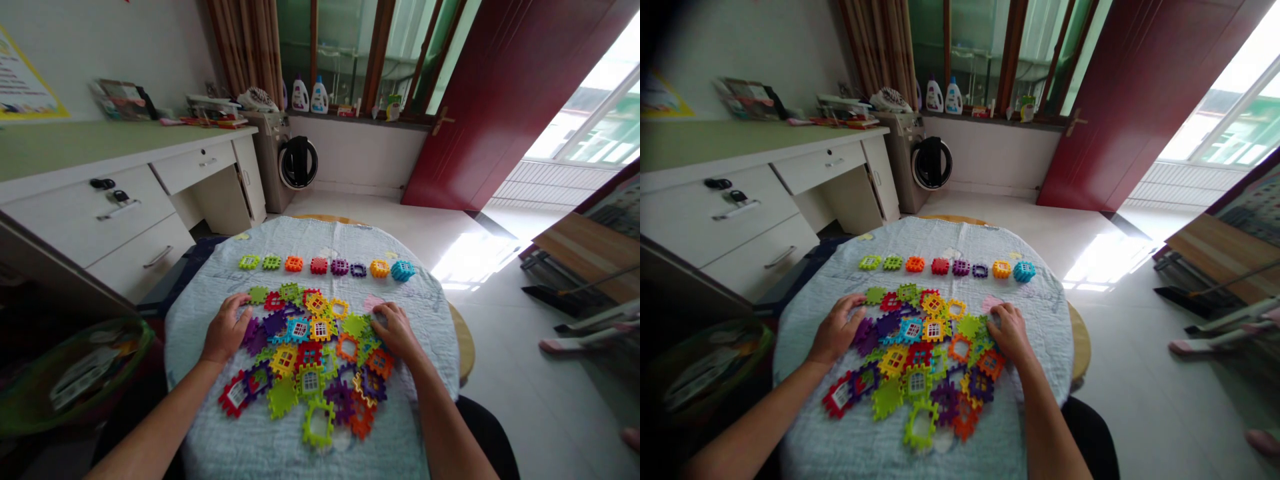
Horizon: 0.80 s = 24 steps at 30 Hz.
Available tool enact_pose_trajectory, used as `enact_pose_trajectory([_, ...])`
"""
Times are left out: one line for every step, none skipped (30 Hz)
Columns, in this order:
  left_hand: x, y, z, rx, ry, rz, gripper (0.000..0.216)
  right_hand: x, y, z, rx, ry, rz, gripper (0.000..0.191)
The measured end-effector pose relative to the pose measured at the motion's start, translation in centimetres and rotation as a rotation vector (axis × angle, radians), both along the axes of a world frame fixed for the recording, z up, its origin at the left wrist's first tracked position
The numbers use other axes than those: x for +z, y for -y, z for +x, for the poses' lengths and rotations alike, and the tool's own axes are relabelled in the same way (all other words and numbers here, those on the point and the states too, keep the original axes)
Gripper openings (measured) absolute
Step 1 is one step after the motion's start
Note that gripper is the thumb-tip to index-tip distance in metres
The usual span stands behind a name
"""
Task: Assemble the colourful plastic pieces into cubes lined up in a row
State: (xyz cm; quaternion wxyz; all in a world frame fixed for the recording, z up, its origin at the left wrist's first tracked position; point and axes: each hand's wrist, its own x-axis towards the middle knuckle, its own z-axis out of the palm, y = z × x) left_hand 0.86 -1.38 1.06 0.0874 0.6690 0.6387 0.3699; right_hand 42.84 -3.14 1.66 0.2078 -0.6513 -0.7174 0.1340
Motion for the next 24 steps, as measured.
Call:
enact_pose_trajectory([-0.08, -0.06, -0.07, -0.004, 0.000, -0.006, 0.036, -0.04, 0.00, -0.03, -0.004, 0.002, 0.000, 0.026])
enact_pose_trajectory([-0.16, -0.11, -0.13, -0.007, -0.001, -0.008, 0.036, -0.07, -0.01, -0.06, -0.008, 0.002, -0.002, 0.026])
enact_pose_trajectory([-0.22, -0.17, -0.18, -0.008, -0.002, -0.008, 0.036, -0.08, -0.04, -0.09, -0.012, 0.001, -0.006, 0.026])
enact_pose_trajectory([-0.27, -0.22, -0.23, -0.007, -0.005, -0.005, 0.035, -0.07, -0.07, -0.11, -0.015, -0.001, -0.010, 0.026])
enact_pose_trajectory([-0.29, -0.25, -0.26, -0.002, -0.009, 0.000, 0.035, -0.04, -0.11, -0.12, -0.018, -0.004, -0.013, 0.026])
enact_pose_trajectory([-0.30, -0.28, -0.27, 0.005, -0.013, 0.005, 0.035, 0.00, -0.14, -0.12, -0.020, -0.008, -0.015, 0.027])
enact_pose_trajectory([-0.28, -0.29, -0.27, 0.013, -0.017, 0.010, 0.034, 0.05, -0.16, -0.12, -0.020, -0.012, -0.014, 0.027])
enact_pose_trajectory([-0.25, -0.29, -0.25, 0.022, -0.021, 0.013, 0.034, 0.10, -0.18, -0.11, -0.020, -0.018, -0.012, 0.027])
enact_pose_trajectory([-0.20, -0.28, -0.23, 0.030, -0.024, 0.014, 0.034, 0.14, -0.20, -0.10, -0.020, -0.023, -0.010, 0.026])
enact_pose_trajectory([-0.16, -0.27, -0.19, 0.035, -0.026, 0.013, 0.034, 0.18, -0.21, -0.09, -0.019, -0.029, -0.008, 0.026])
enact_pose_trajectory([-0.11, -0.25, -0.16, 0.037, -0.027, 0.009, 0.033, 0.20, -0.23, -0.07, -0.019, -0.035, -0.005, 0.026])
enact_pose_trajectory([-0.07, -0.23, -0.12, 0.037, -0.027, 0.005, 0.033, 0.21, -0.25, -0.05, -0.018, -0.042, -0.001, 0.025])
enact_pose_trajectory([-0.03, -0.21, -0.08, 0.036, -0.027, -0.001, 0.034, 0.22, -0.28, -0.03, -0.018, -0.049, 0.003, 0.025])
enact_pose_trajectory([0.01, -0.19, -0.05, 0.036, -0.027, -0.005, 0.034, 0.21, -0.33, -0.02, -0.020, -0.057, 0.006, 0.025])
enact_pose_trajectory([0.05, -0.17, -0.03, 0.036, -0.027, -0.008, 0.034, 0.19, -0.38, 0.00, -0.024, -0.065, 0.009, 0.025])
enact_pose_trajectory([0.09, -0.15, -0.01, 0.035, -0.030, -0.011, 0.034, 0.17, -0.43, 0.01, -0.029, -0.072, 0.010, 0.024])
enact_pose_trajectory([0.14, -0.13, 0.01, 0.034, -0.033, -0.012, 0.034, 0.14, -0.49, 0.01, -0.035, -0.080, 0.010, 0.024])
enact_pose_trajectory([0.19, -0.11, 0.03, 0.033, -0.038, -0.011, 0.033, 0.11, -0.55, 0.00, -0.040, -0.088, 0.011, 0.023])
enact_pose_trajectory([0.25, -0.09, 0.04, 0.032, -0.041, -0.010, 0.033, 0.06, -0.61, -0.03, -0.045, -0.098, 0.014, 0.022])
enact_pose_trajectory([0.30, -0.08, 0.05, 0.031, -0.044, -0.008, 0.033, 0.02, -0.66, -0.06, -0.049, -0.110, 0.021, 0.021])
enact_pose_trajectory([0.36, -0.06, 0.07, 0.030, -0.046, -0.006, 0.032, -0.03, -0.71, -0.09, -0.056, -0.124, 0.030, 0.019])
enact_pose_trajectory([0.41, -0.05, 0.08, 0.030, -0.047, -0.004, 0.032, -0.07, -0.75, -0.12, -0.071, -0.139, 0.045, 0.018])
enact_pose_trajectory([0.45, -0.04, 0.10, 0.030, -0.046, -0.004, 0.032, -0.09, -0.79, -0.15, -0.095, -0.156, 0.067, 0.018])
enact_pose_trajectory([0.48, -0.03, 0.11, 0.031, -0.046, -0.006, 0.033, -0.09, -0.82, -0.16, -0.122, -0.176, 0.094, 0.018])
